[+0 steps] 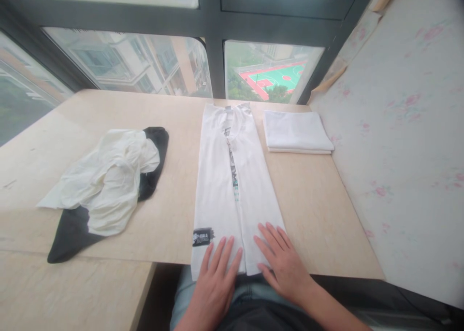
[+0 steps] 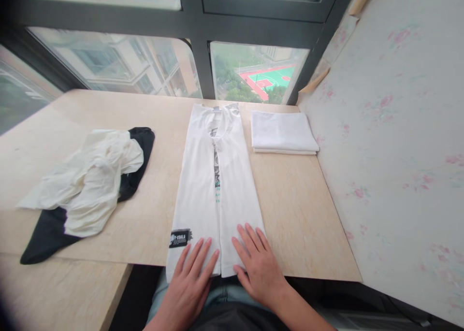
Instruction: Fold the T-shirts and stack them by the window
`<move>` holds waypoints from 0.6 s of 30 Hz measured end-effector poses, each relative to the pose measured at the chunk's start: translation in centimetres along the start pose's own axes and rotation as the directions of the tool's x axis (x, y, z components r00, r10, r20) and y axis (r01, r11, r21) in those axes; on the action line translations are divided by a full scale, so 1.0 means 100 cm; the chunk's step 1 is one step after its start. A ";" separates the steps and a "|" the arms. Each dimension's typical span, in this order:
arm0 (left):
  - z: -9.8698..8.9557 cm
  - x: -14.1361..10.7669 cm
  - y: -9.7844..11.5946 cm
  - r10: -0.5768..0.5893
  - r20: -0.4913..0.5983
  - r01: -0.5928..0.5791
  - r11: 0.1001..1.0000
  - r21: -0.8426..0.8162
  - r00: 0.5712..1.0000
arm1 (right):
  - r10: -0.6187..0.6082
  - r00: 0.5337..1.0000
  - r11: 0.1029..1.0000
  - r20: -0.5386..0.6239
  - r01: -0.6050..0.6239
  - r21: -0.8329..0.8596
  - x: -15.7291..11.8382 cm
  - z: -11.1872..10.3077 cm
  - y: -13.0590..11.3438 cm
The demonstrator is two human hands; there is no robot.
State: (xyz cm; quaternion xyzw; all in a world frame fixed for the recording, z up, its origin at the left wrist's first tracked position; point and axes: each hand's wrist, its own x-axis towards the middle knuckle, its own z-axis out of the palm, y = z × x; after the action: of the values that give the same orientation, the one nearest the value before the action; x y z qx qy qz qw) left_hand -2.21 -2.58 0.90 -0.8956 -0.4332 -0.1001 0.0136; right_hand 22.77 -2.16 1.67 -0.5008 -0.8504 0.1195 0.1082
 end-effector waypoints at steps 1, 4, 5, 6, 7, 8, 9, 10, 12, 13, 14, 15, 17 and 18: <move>0.001 -0.001 0.005 0.015 -0.009 -0.015 1.000 -0.003 1.000 | -0.001 1.000 1.000 0.003 0.001 -0.003 0.000 0.000 0.000; 0.005 -0.001 0.016 0.038 -0.027 -0.038 0.999 -0.003 0.999 | -0.008 1.000 1.000 0.006 0.008 -0.006 0.001 -0.001 0.001; 0.005 -0.001 0.017 0.042 -0.032 -0.042 0.999 -0.002 0.999 | -0.013 1.000 1.000 0.007 0.013 -0.002 0.001 -0.001 0.001; 0.006 -0.002 0.016 0.044 -0.044 -0.044 0.999 -0.006 0.998 | -0.020 1.000 1.000 0.011 0.020 0.003 0.001 -0.002 0.001; 0.005 -0.002 0.014 0.044 -0.061 -0.045 0.999 -0.016 0.997 | -0.030 0.999 0.999 0.017 0.030 0.011 0.000 -0.002 0.002; 0.005 -0.003 0.011 0.037 -0.085 -0.040 0.999 -0.034 0.996 | -0.041 0.999 0.999 0.023 0.040 0.019 -0.001 -0.003 0.003; 0.005 -0.004 0.008 0.021 -0.110 -0.028 0.998 -0.058 0.994 | -0.051 0.998 0.998 0.027 0.051 0.026 -0.003 -0.003 0.004; 0.004 -0.005 0.004 -0.007 -0.133 -0.004 0.996 -0.085 0.991 | -0.062 0.998 0.998 0.026 0.062 0.030 -0.004 -0.003 0.005; 0.004 -0.008 -0.005 -0.084 -0.165 0.062 0.989 -0.132 0.983 | -0.079 0.997 0.997 0.016 0.079 0.024 -0.007 -0.003 0.007; 0.003 -0.010 -0.009 -0.111 -0.170 0.087 0.986 -0.143 0.979 | -0.084 0.996 0.996 0.006 0.084 0.015 -0.008 -0.001 0.007; 0.003 -0.011 -0.013 -0.126 -0.179 0.100 0.984 -0.148 0.976 | -0.091 0.996 0.996 -0.012 0.091 0.003 -0.009 0.000 0.008; 0.003 -0.012 -0.017 -0.126 -0.193 0.097 0.984 -0.150 0.973 | -0.097 0.995 0.995 -0.034 0.097 -0.008 -0.011 0.003 0.008; 0.003 -0.015 -0.024 -0.092 -0.227 0.058 0.987 -0.152 0.970 | -0.105 0.990 0.994 -0.093 0.103 -0.027 -0.014 0.008 0.006; 0.003 -0.017 -0.027 -0.064 -0.244 0.027 0.988 -0.154 0.968 | -0.109 0.986 0.994 -0.127 0.106 -0.033 -0.016 0.011 0.005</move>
State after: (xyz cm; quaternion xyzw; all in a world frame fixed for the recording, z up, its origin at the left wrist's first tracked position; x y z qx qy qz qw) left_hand -5.25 -2.15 0.11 -0.8644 -0.4398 -0.2438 -0.0020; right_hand 23.64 -3.47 0.38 -0.4621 -0.8690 0.0701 0.1625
